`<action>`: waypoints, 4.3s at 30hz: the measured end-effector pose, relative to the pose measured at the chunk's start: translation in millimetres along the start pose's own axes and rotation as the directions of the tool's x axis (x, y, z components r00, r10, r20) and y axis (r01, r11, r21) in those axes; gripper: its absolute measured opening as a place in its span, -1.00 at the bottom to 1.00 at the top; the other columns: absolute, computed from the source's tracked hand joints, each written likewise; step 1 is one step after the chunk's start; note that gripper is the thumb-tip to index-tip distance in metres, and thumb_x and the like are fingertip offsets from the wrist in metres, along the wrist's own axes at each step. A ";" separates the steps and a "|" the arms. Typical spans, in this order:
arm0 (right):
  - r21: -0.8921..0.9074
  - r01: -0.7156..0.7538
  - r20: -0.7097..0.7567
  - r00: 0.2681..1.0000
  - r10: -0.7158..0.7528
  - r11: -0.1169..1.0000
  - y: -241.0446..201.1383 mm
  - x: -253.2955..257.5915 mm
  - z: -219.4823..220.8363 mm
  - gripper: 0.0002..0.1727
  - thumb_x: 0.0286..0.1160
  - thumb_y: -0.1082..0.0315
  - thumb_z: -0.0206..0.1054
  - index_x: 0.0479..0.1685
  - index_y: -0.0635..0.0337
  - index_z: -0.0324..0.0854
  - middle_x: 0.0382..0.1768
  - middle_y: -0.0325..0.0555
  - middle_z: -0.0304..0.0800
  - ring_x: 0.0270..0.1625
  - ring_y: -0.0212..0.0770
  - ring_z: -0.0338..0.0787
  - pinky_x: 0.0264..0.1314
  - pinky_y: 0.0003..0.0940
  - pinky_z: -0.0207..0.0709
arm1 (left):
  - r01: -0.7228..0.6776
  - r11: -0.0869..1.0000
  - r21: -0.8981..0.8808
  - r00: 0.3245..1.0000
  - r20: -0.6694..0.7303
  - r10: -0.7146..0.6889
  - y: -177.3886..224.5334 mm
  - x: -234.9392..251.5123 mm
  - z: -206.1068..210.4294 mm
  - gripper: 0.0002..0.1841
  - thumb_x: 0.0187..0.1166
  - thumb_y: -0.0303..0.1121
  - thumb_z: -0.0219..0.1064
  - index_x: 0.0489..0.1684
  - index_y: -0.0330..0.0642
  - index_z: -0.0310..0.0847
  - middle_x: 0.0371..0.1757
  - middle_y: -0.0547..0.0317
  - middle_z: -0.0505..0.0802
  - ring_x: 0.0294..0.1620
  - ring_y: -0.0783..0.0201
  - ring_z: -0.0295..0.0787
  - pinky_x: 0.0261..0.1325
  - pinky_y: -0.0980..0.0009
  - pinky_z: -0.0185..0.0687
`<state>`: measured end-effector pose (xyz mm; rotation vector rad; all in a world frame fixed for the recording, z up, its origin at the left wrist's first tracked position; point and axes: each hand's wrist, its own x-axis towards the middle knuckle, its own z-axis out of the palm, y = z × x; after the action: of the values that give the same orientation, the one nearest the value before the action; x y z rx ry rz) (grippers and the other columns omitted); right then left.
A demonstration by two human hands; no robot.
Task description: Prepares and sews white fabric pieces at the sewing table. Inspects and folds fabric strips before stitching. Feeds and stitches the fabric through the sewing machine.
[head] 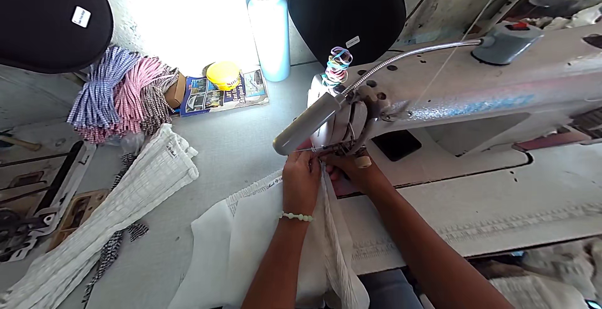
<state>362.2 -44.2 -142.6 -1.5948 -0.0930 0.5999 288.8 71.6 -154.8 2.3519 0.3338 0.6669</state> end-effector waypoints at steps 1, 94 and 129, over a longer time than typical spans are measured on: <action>0.001 0.000 0.000 1.000 0.000 1.000 0.2 0.0 0.0 -0.94 0.53 0.59 0.38 -0.12 0.37 0.64 -0.52 -0.16 0.78 -0.61 -0.41 0.74 -0.48 -0.60 0.68 | 0.001 1.000 0.000 1.000 0.000 -0.001 0.0 0.0 0.0 -0.86 0.50 -0.51 0.37 -0.36 -0.39 0.84 -0.23 -0.16 0.87 -0.24 0.15 0.84 -0.06 0.36 0.73; -0.943 -0.031 -0.301 0.498 -0.813 0.330 62.3 -72.1 -226.6 -0.68 0.58 0.67 0.11 0.14 0.52 0.74 0.26 0.44 0.78 0.30 0.48 0.77 0.31 0.33 0.56 | -0.395 0.893 0.215 0.914 0.192 0.358 -21.1 -41.2 -14.3 -0.69 0.65 -0.39 0.17 0.08 -0.25 0.85 0.36 0.00 0.83 0.39 -0.08 0.75 0.38 0.04 0.63; -0.721 0.455 0.117 0.823 -0.555 0.522 139.1 -236.3 -3.5 -0.45 0.00 0.25 0.66 -0.06 0.45 0.62 -0.34 0.18 0.80 -0.51 0.02 0.83 -0.52 -0.14 0.70 | -0.186 0.952 -0.244 0.950 0.204 0.238 -1.0 -268.7 -66.0 -0.86 0.57 -0.49 0.23 -0.17 -0.38 0.66 -0.07 -0.15 0.84 0.06 0.18 0.80 0.24 0.44 0.67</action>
<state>120.9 -161.6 -199.1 -2.2431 -0.7740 -0.0547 28.0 0.3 -213.2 2.2359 -0.0977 0.4923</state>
